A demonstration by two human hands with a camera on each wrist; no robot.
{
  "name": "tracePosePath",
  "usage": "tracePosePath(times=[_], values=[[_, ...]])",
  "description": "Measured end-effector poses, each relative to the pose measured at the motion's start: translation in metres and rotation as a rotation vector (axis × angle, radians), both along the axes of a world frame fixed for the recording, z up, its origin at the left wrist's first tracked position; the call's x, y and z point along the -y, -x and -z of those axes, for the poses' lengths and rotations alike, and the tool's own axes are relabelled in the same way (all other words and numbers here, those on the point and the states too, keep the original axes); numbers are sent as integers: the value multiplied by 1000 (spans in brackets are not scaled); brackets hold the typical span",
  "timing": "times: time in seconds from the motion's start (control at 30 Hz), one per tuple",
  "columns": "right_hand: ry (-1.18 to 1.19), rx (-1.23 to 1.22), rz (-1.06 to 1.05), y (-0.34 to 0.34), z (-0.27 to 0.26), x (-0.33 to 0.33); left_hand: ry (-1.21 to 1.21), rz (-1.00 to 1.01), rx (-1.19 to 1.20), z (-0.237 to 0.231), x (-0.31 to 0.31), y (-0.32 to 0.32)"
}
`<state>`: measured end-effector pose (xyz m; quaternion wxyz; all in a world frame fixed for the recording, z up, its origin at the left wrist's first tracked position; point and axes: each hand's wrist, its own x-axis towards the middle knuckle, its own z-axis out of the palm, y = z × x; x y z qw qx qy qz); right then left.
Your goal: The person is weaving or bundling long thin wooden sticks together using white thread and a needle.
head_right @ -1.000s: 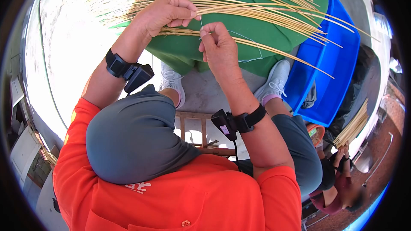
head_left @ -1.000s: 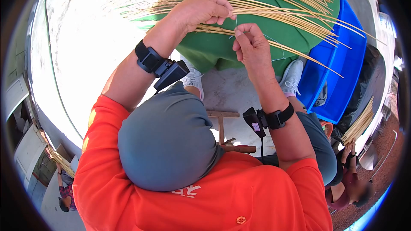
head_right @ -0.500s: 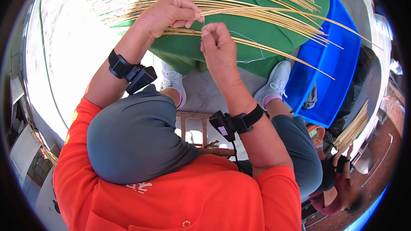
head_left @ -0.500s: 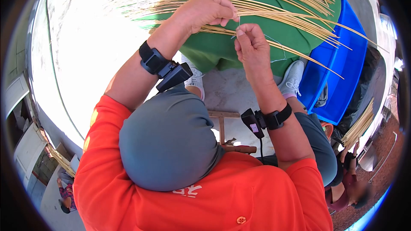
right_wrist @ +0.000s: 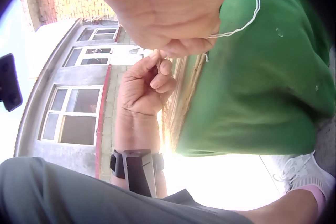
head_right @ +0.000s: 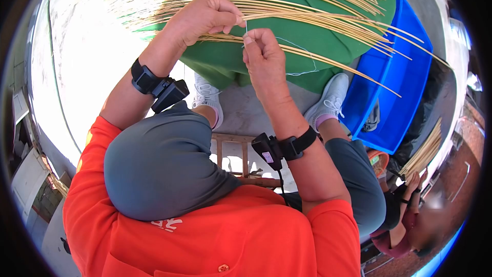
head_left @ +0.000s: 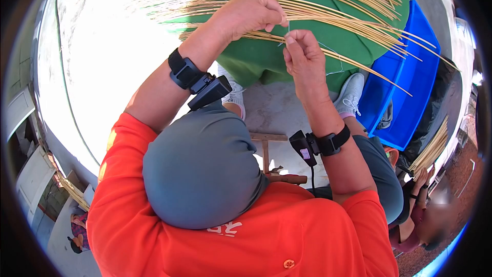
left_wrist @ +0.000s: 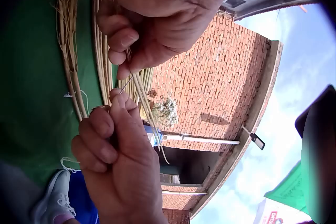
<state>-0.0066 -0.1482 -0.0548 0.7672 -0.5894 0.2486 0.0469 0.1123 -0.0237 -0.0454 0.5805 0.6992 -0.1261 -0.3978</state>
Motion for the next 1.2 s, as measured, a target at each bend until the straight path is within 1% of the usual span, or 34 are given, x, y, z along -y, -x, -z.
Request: tracePosePath(times=[0.2, 0.37, 0.5, 0.57, 0.63, 0.7, 0.77, 0.87, 0.9, 0.97, 1.0, 1.07, 1.1, 1.17, 1.2], values=[[-24, 14, 2, 1, 1, 2, 8, 14, -26, -1, 1, 2], [-54, 8, 15, 0, 1, 1, -33, 38, 114, -1, 1, 4], [-81, 5, 33, -1, 0, 0, -46, 30, 135, 0, 0, 5], [-101, 1, 31, -2, -1, 2, -16, 32, 197, 4, 1, 6], [-144, -32, 48, -5, -5, 4, -20, 38, 178, 8, 3, 11], [-131, -30, 46, -6, -5, 4, -23, 51, 160, 7, 3, 12], [-115, -29, 47, -7, -4, 5, -78, 98, 309, 0, 1, 10], [-83, -19, 38, -7, 2, 7, -76, 102, 368, -3, 3, 10], [-124, -22, 55, -8, 3, 8, -77, 99, 368, 0, 3, 11], [-165, -24, 71, -10, 3, 9, -50, 111, 460, 8, 4, 13], [-205, -23, 95, -12, 2, 10, -51, 110, 460, 8, 5, 13], [-248, -20, 115, -15, -2, 11, -34, 115, 357, 6, 5, 11], [-229, -43, 119, -17, -6, 11, -36, 108, 361, 6, 4, 9], [-202, -62, 122, -18, -14, 16, -92, 136, 445, 5, 5, 7], [5, -120, 16, -17, -18, 22, -114, 116, 459, 1, 2, 4]])
